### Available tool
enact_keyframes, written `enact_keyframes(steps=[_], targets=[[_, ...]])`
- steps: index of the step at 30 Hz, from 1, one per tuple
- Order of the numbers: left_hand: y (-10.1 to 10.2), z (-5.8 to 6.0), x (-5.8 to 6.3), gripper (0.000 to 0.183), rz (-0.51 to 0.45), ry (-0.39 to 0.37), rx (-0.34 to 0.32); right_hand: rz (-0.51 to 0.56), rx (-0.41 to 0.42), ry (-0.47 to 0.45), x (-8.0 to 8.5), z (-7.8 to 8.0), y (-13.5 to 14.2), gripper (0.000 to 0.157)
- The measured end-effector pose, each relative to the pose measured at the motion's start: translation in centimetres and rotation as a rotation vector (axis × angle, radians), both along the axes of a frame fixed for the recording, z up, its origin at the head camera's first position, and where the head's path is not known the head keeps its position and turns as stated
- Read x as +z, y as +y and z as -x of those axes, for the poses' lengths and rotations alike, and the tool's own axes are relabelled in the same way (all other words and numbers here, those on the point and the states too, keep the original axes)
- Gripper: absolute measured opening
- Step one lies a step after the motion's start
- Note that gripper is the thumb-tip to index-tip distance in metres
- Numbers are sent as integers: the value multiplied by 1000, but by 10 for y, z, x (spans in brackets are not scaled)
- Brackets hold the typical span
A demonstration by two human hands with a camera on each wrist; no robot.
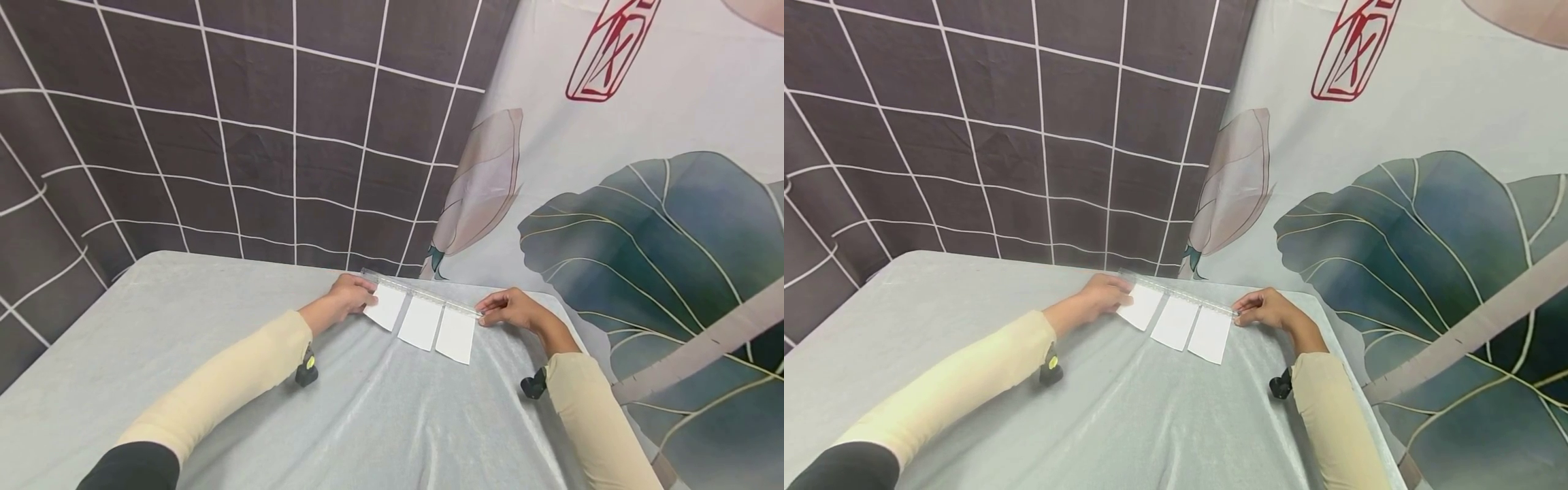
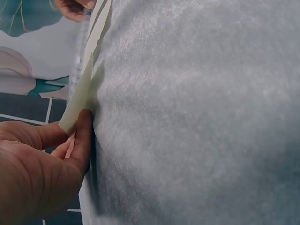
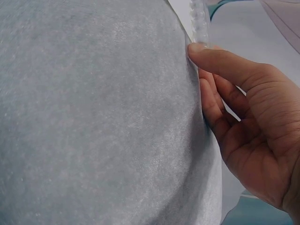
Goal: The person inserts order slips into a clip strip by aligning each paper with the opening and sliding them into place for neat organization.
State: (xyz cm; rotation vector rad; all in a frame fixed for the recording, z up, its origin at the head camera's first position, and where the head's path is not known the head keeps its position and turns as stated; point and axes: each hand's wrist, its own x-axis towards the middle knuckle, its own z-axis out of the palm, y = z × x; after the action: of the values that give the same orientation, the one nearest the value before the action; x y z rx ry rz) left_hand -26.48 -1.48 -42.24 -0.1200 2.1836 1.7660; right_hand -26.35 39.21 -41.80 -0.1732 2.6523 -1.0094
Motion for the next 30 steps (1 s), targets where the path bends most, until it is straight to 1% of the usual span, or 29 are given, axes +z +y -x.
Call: enact_keyframes(steps=[8, 13, 18, 21, 25, 28, 30], targets=[[7, -1, 0, 42, -27, 4, -30, -9, -4, 2, 2, -1, 0, 38], [8, 3, -1, 40, -17, 3, -43, -12, -10, 0, 3, -1, 0, 38], [4, 8, -2, 31, -30, 7, -41, -12, -18, -6, 4, -1, 0, 38], [-2, 11, -1, 26, -59, 8, -5, -12, -21, -6, 4, -2, 0, 38], [-11, 18, 0, 26, -33, 47, 91, -6, -21, -3, 2, -1, -1, 36], [-16, 25, 0, 33, 10, 75, 141, -6, -17, 0, 1, -1, -2, 36], [-18, 29, 0, 39, 14, 81, 149, -8, -16, 5, 1, -1, -2, 35]])
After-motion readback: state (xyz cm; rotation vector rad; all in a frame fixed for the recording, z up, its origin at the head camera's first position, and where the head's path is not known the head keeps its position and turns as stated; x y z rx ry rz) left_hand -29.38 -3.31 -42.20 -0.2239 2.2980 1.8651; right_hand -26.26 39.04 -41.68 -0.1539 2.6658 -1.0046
